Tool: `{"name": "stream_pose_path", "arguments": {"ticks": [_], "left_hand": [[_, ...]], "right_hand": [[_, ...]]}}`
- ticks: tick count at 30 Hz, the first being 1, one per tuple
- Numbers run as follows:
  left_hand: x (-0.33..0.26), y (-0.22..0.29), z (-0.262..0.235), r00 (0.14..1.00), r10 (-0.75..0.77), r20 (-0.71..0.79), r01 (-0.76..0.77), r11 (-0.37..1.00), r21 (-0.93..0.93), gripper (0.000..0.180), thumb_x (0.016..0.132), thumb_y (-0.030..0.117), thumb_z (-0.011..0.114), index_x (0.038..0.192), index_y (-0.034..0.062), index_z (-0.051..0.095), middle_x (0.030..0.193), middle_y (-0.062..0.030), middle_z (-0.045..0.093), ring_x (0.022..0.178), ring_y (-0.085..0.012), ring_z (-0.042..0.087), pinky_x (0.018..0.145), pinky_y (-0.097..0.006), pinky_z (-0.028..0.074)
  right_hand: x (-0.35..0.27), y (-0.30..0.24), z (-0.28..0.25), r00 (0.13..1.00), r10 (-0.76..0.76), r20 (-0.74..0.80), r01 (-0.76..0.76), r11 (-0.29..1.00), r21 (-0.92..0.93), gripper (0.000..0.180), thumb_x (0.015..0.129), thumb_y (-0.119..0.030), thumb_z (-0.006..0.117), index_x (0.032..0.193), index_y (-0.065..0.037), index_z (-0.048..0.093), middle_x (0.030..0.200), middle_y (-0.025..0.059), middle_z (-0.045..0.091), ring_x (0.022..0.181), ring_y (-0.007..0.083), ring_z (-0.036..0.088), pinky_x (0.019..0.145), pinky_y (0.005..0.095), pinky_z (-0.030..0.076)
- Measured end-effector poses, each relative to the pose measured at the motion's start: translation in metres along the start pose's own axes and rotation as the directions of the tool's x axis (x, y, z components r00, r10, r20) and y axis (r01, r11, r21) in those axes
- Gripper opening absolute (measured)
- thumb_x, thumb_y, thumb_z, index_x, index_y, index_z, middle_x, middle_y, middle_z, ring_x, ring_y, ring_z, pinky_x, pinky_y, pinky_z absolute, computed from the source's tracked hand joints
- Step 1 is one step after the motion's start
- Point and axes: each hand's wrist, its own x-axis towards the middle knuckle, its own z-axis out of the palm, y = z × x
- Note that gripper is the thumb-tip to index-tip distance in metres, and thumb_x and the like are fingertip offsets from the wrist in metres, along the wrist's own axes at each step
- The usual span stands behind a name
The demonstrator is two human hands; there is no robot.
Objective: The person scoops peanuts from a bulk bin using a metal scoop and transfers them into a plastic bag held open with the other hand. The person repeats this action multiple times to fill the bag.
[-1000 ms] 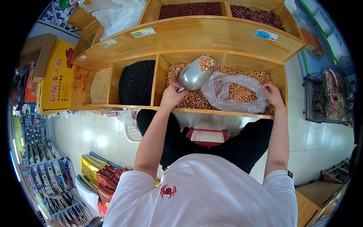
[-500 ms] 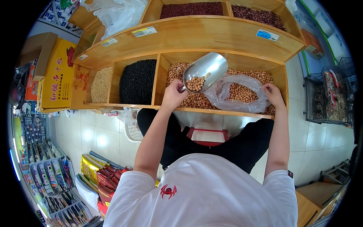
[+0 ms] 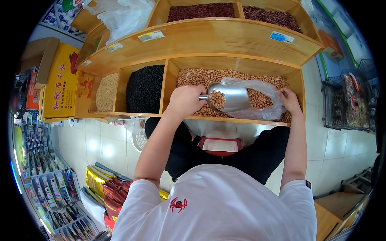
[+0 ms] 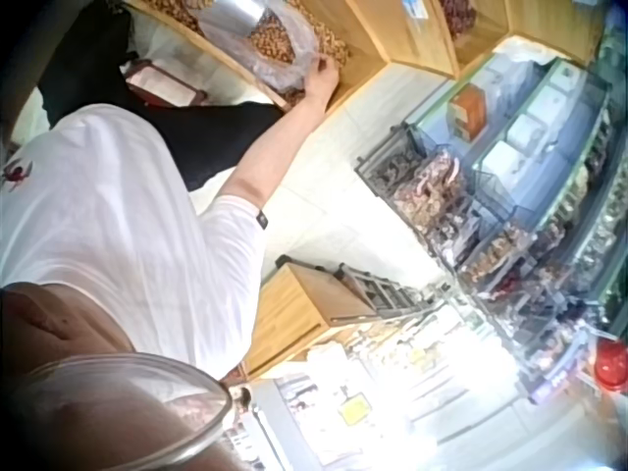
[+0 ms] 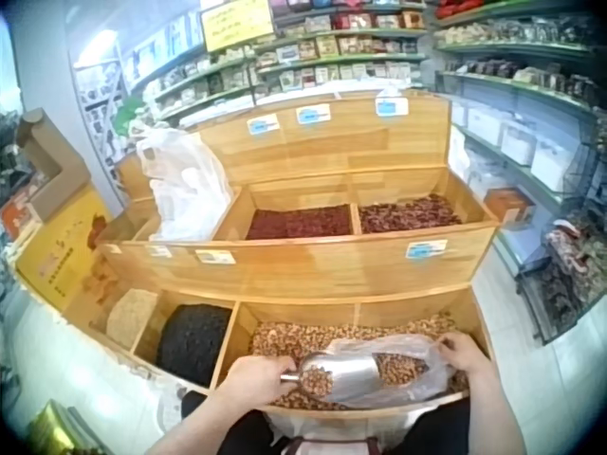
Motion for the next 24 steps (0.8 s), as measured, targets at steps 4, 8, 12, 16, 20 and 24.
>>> {"name": "stream_pose_path", "arguments": {"ticks": [4,8,12,16,20,24], "left_hand": [[0.006,0.011,0.01,0.999,0.022,0.032,-0.026,0.991,0.135,0.023,0.08,0.027,0.075,0.096,0.0134,0.067,0.081,-0.0094,0.071,0.08,-0.0303,0.07,0.07,-0.044,0.055],[0.009,0.018,0.016,0.999,0.004,0.037,-0.01,0.988,0.151,0.023,0.08,0.028,0.075,0.096,0.0138,0.067,0.08,-0.01,0.071,0.08,-0.0303,0.07,0.07,-0.044,0.055],[0.008,0.018,0.012,1.0,0.002,-0.011,-0.001,0.995,0.104,0.022,0.08,0.028,0.075,0.096,0.0139,0.068,0.08,-0.0093,0.071,0.079,-0.0307,0.069,0.07,-0.043,0.055],[0.004,0.01,0.006,0.996,-0.033,-0.082,0.033,0.999,0.001,0.023,0.08,0.029,0.076,0.095,0.0132,0.068,0.081,-0.0088,0.071,0.079,-0.0311,0.069,0.07,-0.044,0.054],[-0.002,-0.012,0.005,0.984,-0.14,-0.11,0.123,0.981,-0.149,0.028,0.078,0.027,0.08,0.097,0.0104,0.07,0.085,-0.0109,0.072,0.081,-0.0304,0.07,0.073,-0.041,0.054],[-0.012,-0.046,0.016,0.956,-0.273,-0.107,0.226,0.918,-0.325,0.03,0.079,0.024,0.08,0.098,0.0038,0.068,0.089,-0.0153,0.072,0.084,-0.0327,0.07,0.077,-0.04,0.054]], "right_hand": [[0.0,-0.001,0.001,0.998,-0.053,-0.041,0.055,0.998,0.041,0.012,0.092,-0.01,0.065,0.097,0.001,0.066,0.09,0.0102,0.063,0.08,0.0191,0.06,0.075,0.0312,0.049],[0.0,-0.002,0.0,0.999,-0.027,-0.04,0.028,0.999,0.023,0.012,0.092,-0.01,0.065,0.097,0.0,0.066,0.092,0.0107,0.063,0.08,0.0191,0.061,0.075,0.0314,0.049],[0.0,-0.005,0.0,1.0,-0.012,-0.028,0.012,1.0,0.021,0.012,0.092,-0.01,0.065,0.098,0.0,0.066,0.093,0.0107,0.063,0.081,0.0192,0.061,0.076,0.0313,0.05],[0.0,-0.004,0.0,1.0,0.005,-0.022,-0.004,0.999,0.043,0.012,0.092,-0.01,0.065,0.098,0.0,0.066,0.093,0.0106,0.064,0.082,0.0192,0.062,0.076,0.0316,0.05],[-0.001,-0.002,-0.001,1.0,0.009,-0.017,-0.008,1.0,0.024,0.011,0.092,-0.009,0.065,0.098,0.0,0.066,0.094,0.0106,0.064,0.083,0.0192,0.062,0.077,0.0318,0.05],[-0.001,-0.007,0.0,1.0,-0.008,-0.018,0.008,1.0,0.0,0.011,0.091,-0.008,0.065,0.098,0.0,0.065,0.094,0.0101,0.064,0.083,0.0189,0.062,0.077,0.0316,0.05]]}}
